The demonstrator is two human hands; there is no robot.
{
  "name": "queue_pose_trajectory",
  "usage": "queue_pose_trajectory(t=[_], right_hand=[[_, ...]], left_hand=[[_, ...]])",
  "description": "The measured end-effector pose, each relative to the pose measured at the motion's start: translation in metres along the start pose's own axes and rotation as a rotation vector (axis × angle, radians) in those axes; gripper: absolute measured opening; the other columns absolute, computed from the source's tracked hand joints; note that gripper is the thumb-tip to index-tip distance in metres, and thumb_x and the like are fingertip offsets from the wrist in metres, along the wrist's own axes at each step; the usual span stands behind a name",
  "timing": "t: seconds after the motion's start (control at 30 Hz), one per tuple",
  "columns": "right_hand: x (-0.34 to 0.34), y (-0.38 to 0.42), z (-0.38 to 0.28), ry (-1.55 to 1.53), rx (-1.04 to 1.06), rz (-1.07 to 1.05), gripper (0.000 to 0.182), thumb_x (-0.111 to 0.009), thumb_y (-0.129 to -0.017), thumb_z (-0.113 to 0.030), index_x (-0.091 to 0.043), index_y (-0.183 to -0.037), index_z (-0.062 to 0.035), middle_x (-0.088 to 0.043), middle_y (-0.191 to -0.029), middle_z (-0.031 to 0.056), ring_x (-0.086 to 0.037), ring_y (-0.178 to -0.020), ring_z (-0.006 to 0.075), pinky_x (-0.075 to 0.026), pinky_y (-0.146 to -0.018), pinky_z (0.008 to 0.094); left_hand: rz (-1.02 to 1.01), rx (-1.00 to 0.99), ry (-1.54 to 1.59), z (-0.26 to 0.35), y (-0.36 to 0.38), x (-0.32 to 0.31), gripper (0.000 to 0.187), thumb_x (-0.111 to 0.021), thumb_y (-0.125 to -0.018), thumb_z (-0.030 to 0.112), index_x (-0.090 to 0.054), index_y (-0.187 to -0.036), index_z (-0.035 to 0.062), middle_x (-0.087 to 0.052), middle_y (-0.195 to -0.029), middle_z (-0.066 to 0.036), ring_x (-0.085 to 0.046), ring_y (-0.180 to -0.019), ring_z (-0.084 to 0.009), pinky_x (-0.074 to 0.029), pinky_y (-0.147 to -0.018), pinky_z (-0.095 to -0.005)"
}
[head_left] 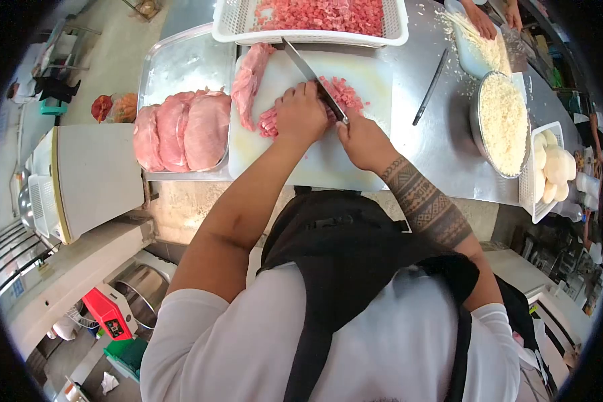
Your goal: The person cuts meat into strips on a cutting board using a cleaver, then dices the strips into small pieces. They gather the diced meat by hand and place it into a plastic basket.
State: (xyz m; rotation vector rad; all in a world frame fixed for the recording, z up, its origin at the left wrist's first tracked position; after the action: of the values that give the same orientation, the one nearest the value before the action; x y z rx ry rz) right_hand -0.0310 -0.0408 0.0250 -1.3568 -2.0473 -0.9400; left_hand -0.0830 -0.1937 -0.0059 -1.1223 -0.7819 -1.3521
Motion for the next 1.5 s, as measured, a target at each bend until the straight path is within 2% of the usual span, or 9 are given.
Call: queue_pose_trajectory(t=[0.23,0.33,0.53,0.73,0.83,0.97,1.13,1.37,1.5], right_hand=[[0.010,0.069,0.023,-0.093,-0.122,0.046,0.029,-0.054,-0.108,-0.027,-0.057,-0.124,-0.0019,-0.071,-0.085,0.0254,-0.069,-0.081,0.0469,-0.052,-0.073,0.0546],[0.013,0.079,0.014,0.006,-0.168,-0.025,0.032,-0.054,-0.108,-0.030,-0.055,-0.123,-0.0014,-0.073,-0.088,0.0243,-0.071,-0.085,0.0486,-0.055,-0.077,0.0582],[0.043,0.125,-0.025,0.014,-0.141,-0.061,0.030,-0.056,-0.108,-0.027,-0.053,-0.121,-0.0006,-0.072,-0.086,0.0254,-0.070,-0.084,0.0496,-0.055,-0.074,0.0592],[0.002,0.056,-0.003,0.007,-0.088,-0.053,0.032,-0.055,-0.107,-0.027,-0.054,-0.120,0.0015,-0.071,-0.088,0.0302,-0.070,-0.086,0.0507,-0.054,-0.078,0.0602],[-0.012,0.011,0.007,0.020,-0.049,0.005,0.034,-0.055,-0.107,-0.029,-0.054,-0.121,0.0015,-0.071,-0.089,0.0309,-0.070,-0.087,0.0505,-0.054,-0.079,0.0600],[0.011,0.024,-0.004,0.032,-0.059,0.008,0.033,-0.054,-0.107,-0.029,-0.054,-0.122,0.0008,-0.072,-0.091,0.0295,-0.070,-0.089,0.0498,-0.054,-0.080,0.0599],[0.044,0.108,-0.041,0.012,-0.178,-0.119,0.032,-0.054,-0.107,-0.026,-0.053,-0.123,0.0011,-0.071,-0.091,0.0292,-0.070,-0.091,0.0499,-0.054,-0.082,0.0604],[-0.012,0.010,-0.010,0.054,-0.031,0.001,0.033,-0.053,-0.108,-0.028,-0.054,-0.120,0.0025,-0.071,-0.093,0.0305,-0.070,-0.094,0.0505,-0.054,-0.084,0.0599],[-0.009,0.015,0.001,-0.010,-0.067,0.033,0.034,-0.052,-0.108,-0.030,-0.055,-0.121,0.0016,-0.071,-0.094,0.0300,-0.070,-0.093,0.0503,-0.054,-0.083,0.0594]], left_hand=[[0.038,-0.003,0.085,-0.009,0.008,0.015,0.027,-0.058,-0.095,0.022,-0.065,-0.116,0.0058,-0.070,-0.112,-0.012,-0.067,-0.108,-0.0362,-0.048,-0.094,-0.0552],[0.102,-0.087,0.048,-0.011,0.012,0.007,0.031,-0.058,-0.095,0.020,-0.065,-0.122,0.0060,-0.070,-0.114,-0.012,-0.067,-0.109,-0.0353,-0.049,-0.094,-0.0544],[0.030,-0.080,-0.001,-0.014,0.011,0.001,0.038,-0.062,-0.091,0.021,-0.065,-0.127,0.0088,-0.069,-0.119,-0.012,-0.065,-0.109,-0.0378,-0.050,-0.094,-0.0544],[0.005,-0.070,-0.005,-0.011,0.008,0.001,0.030,-0.063,-0.090,0.020,-0.064,-0.118,0.0081,-0.069,-0.118,-0.013,-0.066,-0.102,-0.0388,-0.050,-0.090,-0.0558],[-0.007,-0.059,0.023,-0.010,0.009,0.008,0.042,-0.058,-0.092,0.020,-0.062,-0.131,0.0064,-0.069,-0.121,-0.014,-0.067,-0.107,-0.0397,-0.053,-0.093,-0.0554],[0.029,-0.072,0.030,-0.012,0.007,0.004,0.037,-0.059,-0.091,0.019,-0.063,-0.126,0.0071,-0.069,-0.120,-0.015,-0.066,-0.104,-0.0395,-0.052,-0.090,-0.0552],[0.096,-0.099,0.048,-0.014,0.012,0.007,0.032,-0.058,-0.090,0.018,-0.063,-0.120,0.0063,-0.069,-0.115,-0.015,-0.066,-0.102,-0.0396,-0.051,-0.087,-0.0554],[0.093,-0.064,-0.005,-0.013,0.009,0.004,0.030,-0.059,-0.094,0.021,-0.063,-0.119,0.0059,-0.069,-0.113,-0.017,-0.067,-0.103,-0.0403,-0.052,-0.088,-0.0557],[0.106,-0.066,0.091,-0.013,0.011,0.011,0.027,-0.057,-0.097,0.020,-0.063,-0.118,0.0041,-0.068,-0.114,-0.019,-0.067,-0.102,-0.0417,-0.052,-0.088,-0.0560]])
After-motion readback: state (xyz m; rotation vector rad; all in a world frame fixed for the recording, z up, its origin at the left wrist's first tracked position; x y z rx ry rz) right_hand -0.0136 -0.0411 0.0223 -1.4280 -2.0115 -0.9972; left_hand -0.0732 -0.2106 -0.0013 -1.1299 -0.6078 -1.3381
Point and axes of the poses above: each hand's wrist, its own y-axis away from the middle knuckle, its own x-axis out of the back of the hand, z = x × y, the point moved 6 cm from there along -y, towards the middle knuckle
